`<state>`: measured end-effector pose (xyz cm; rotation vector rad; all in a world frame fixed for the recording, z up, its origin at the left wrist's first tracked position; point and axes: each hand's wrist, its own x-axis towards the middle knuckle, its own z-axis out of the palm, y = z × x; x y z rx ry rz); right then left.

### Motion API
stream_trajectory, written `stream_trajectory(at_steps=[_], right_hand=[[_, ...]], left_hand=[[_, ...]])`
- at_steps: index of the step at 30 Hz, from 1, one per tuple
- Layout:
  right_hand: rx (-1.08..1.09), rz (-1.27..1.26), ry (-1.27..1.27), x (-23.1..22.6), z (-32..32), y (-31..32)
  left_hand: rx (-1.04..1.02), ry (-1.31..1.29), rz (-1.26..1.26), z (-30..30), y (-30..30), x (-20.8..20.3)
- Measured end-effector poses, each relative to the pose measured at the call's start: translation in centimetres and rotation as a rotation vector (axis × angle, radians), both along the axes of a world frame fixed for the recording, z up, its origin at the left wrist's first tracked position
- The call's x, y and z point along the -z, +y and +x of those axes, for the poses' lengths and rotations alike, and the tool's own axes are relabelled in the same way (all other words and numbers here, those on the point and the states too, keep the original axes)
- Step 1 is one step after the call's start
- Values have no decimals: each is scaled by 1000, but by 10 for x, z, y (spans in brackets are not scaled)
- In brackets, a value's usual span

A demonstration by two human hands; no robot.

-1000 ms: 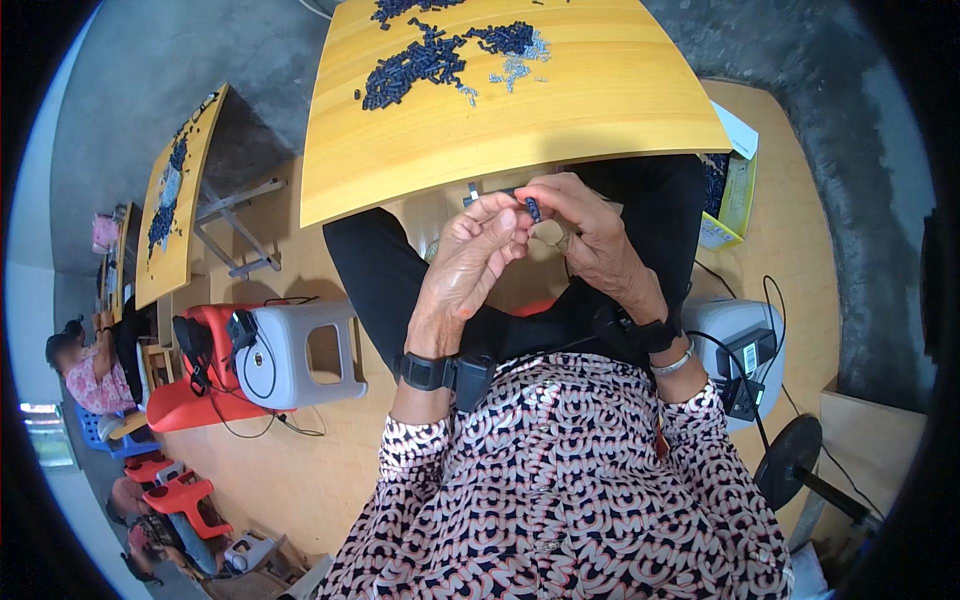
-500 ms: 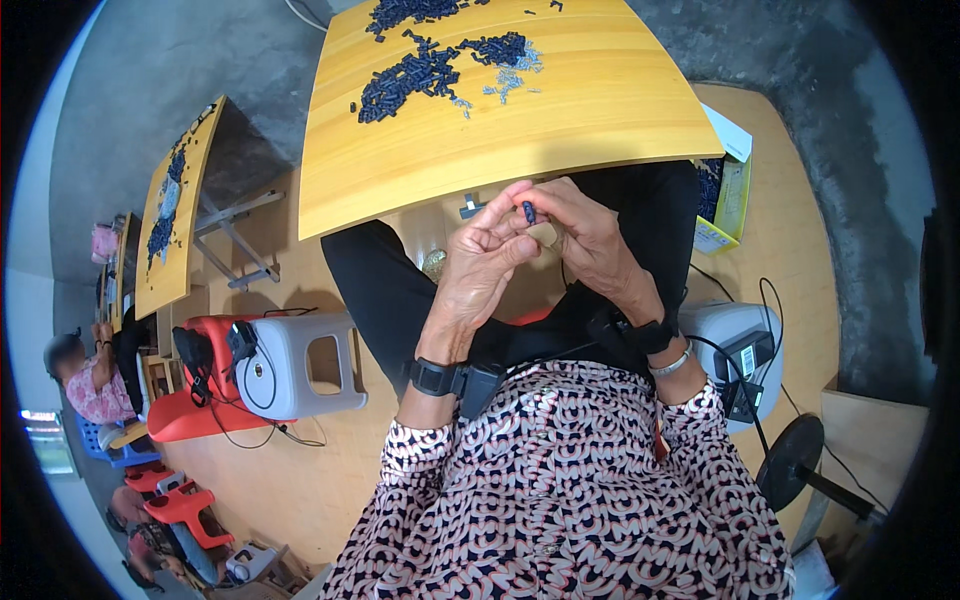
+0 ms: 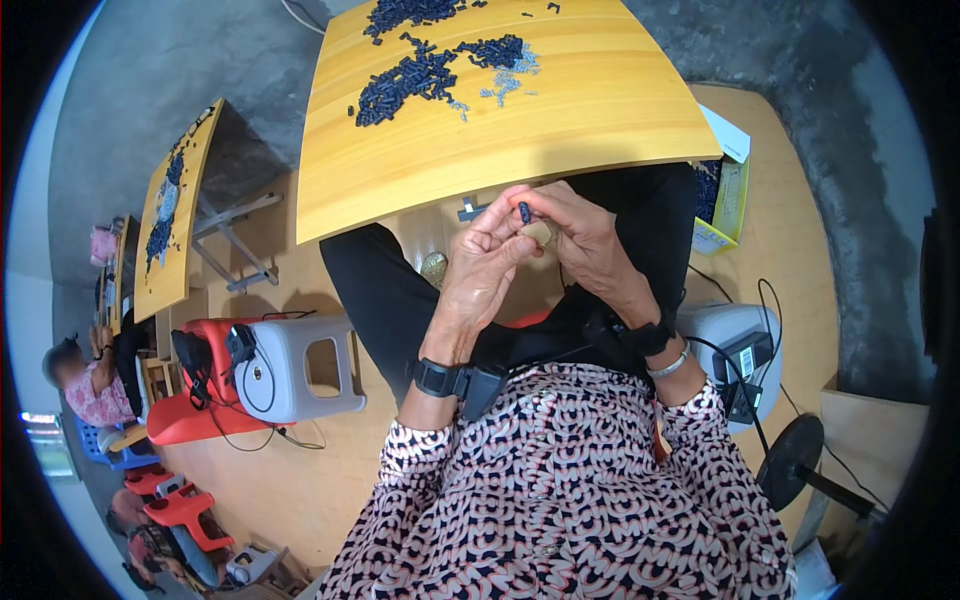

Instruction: Assembling small black rings or caps onto blue plastic cylindrical parts by hand.

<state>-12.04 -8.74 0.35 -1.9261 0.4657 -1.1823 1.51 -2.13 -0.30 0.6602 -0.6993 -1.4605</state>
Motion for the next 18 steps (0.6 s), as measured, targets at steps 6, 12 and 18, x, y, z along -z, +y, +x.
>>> stream_trajectory(at_steps=[6, 12, 18], right_hand=[[50, -25, 32, -2, -1, 3], [39, 27, 43, -2, 0, 4], [45, 3, 132, -4, -2, 4]], left_hand=[[-17, 20, -5, -2, 1, 1], [-48, 21, 1, -4, 1, 5], [-58, 24, 25, -5, 3, 5]])
